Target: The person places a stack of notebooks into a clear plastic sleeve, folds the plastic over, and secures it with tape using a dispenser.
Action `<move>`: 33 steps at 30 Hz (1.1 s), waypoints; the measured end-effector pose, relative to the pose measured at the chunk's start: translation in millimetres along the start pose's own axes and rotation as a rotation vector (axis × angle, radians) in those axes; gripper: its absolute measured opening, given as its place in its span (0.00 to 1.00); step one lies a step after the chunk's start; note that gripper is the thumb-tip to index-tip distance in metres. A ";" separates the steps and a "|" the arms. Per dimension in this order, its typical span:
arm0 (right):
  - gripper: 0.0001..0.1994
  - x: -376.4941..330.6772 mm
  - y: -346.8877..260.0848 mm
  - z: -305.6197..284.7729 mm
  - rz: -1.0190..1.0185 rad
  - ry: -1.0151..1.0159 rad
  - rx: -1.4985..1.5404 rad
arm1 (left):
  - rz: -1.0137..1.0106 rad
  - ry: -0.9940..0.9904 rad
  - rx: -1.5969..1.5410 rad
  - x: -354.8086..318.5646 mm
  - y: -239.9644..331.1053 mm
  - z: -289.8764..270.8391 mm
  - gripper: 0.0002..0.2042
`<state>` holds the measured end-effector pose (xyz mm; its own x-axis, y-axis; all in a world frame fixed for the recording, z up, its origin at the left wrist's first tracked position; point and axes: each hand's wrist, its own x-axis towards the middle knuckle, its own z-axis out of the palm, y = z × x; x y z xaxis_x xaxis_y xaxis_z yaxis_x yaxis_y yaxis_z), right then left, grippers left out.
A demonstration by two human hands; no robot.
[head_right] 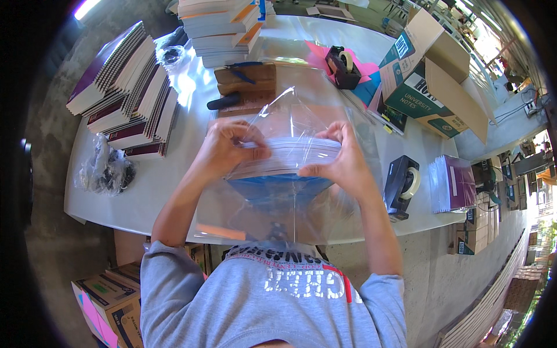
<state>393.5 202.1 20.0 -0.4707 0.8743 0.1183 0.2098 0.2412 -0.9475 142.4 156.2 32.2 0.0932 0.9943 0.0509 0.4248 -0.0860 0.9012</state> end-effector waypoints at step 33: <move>0.08 43.1 7.9 -12.6 0.001 -0.136 -0.324 | -0.278 -0.217 0.035 16.2 -8.4 -20.7 0.23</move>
<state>385.6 247.0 21.4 -0.5759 0.8156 0.0559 0.4610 0.3805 -0.8017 121.7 174.3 34.4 0.1574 0.9437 -0.2909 0.4908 0.1809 0.8523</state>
